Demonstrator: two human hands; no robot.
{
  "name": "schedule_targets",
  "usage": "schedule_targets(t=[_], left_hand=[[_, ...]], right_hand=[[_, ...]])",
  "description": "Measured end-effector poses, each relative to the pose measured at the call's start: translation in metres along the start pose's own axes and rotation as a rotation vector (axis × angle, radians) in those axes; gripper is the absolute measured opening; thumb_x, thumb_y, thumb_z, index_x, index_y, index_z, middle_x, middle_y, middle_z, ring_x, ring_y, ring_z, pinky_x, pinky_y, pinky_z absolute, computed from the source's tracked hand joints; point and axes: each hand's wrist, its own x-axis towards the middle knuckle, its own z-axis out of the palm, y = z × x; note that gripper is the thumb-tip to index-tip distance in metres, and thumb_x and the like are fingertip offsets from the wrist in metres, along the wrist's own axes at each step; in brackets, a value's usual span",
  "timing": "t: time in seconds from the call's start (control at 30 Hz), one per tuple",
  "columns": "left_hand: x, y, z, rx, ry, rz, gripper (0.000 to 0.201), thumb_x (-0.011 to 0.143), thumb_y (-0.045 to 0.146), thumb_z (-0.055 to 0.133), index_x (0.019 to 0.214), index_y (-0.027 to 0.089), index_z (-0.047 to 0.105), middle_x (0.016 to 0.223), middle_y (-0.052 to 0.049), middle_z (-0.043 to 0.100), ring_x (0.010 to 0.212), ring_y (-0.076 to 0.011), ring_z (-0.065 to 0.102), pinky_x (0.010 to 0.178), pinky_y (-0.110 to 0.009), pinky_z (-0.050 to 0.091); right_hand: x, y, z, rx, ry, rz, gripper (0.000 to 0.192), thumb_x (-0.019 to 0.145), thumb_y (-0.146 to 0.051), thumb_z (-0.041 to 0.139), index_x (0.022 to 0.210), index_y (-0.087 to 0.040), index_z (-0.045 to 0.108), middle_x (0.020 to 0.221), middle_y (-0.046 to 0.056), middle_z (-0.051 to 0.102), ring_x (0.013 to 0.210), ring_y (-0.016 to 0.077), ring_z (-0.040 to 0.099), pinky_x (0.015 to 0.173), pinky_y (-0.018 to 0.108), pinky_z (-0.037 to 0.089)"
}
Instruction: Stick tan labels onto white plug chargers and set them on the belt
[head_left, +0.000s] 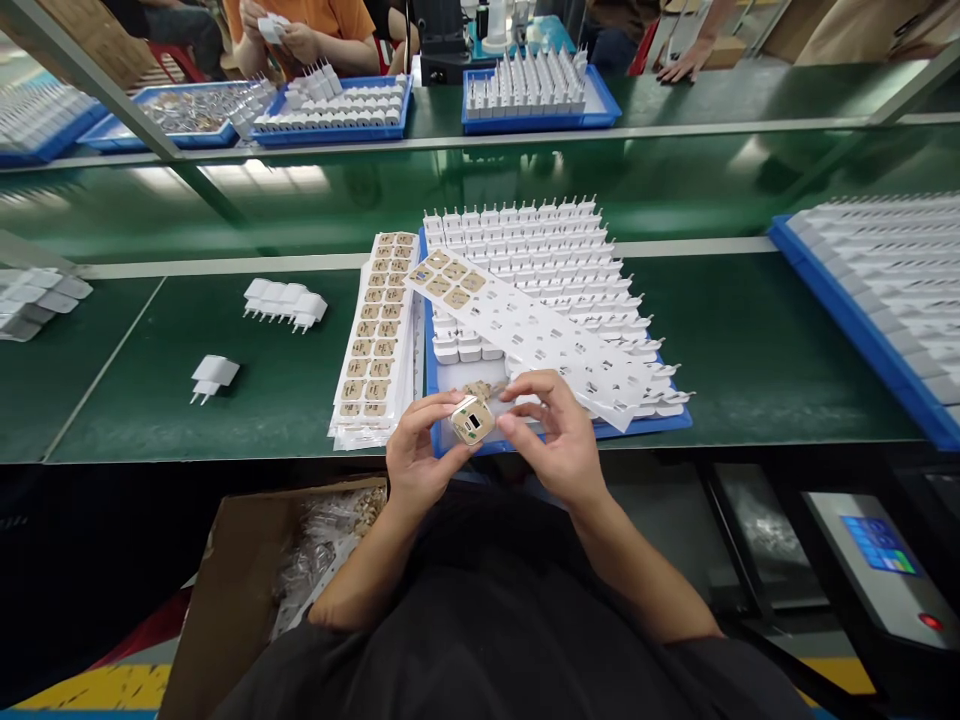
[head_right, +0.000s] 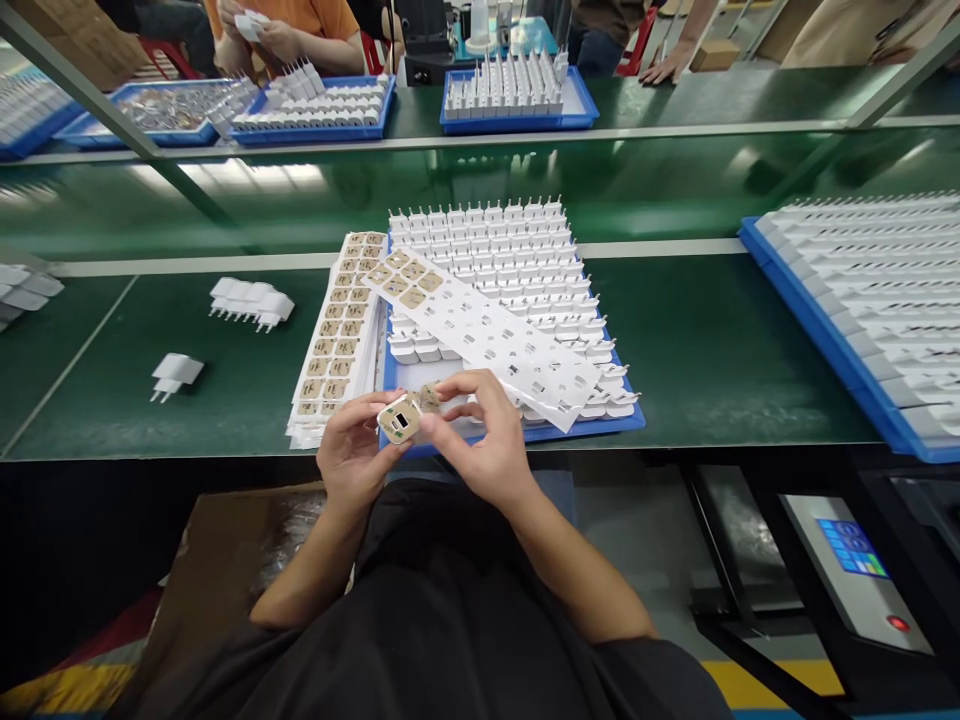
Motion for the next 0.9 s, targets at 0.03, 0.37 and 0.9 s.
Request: schedule_targets(t=[0.03, 0.37, 0.9], left_hand=[[0.0, 0.0, 0.001, -0.001, 0.002, 0.001, 0.05, 0.078, 0.011, 0.082, 0.123, 0.025, 0.064, 0.12, -0.008, 0.071, 0.115, -0.0244, 0.069, 0.101, -0.045, 0.058], [0.001, 0.004, 0.011, 0.192, 0.015, 0.138, 0.051, 0.079, 0.012, 0.082, 0.121, 0.027, 0.057, 0.119, -0.005, 0.067, 0.114, -0.0213, 0.069, 0.1, -0.047, 0.06], [0.006, 0.009, 0.013, 0.368, -0.01, 0.386, 0.042, 0.079, 0.009, 0.081, 0.111, 0.024, 0.056, 0.118, -0.004, 0.067, 0.117, -0.0239, 0.069, 0.094, -0.049, 0.064]], right_hand=[[-0.001, 0.0, 0.001, 0.059, -0.06, 0.039, 0.028, 0.085, -0.026, 0.075, 0.111, -0.025, 0.063, 0.11, 0.006, 0.064, 0.1, 0.0197, 0.067, 0.078, 0.031, 0.062], [-0.008, 0.007, 0.017, 0.489, -0.087, 0.195, 0.014, 0.092, -0.027, 0.069, 0.105, -0.031, 0.072, 0.116, 0.003, 0.071, 0.119, 0.0222, 0.065, 0.1, 0.038, 0.056], [-0.008, 0.003, 0.021, 0.503, 0.013, 0.199, 0.004, 0.088, -0.029, 0.07, 0.087, -0.026, 0.071, 0.102, 0.004, 0.075, 0.106, 0.0219, 0.069, 0.093, 0.039, 0.057]])
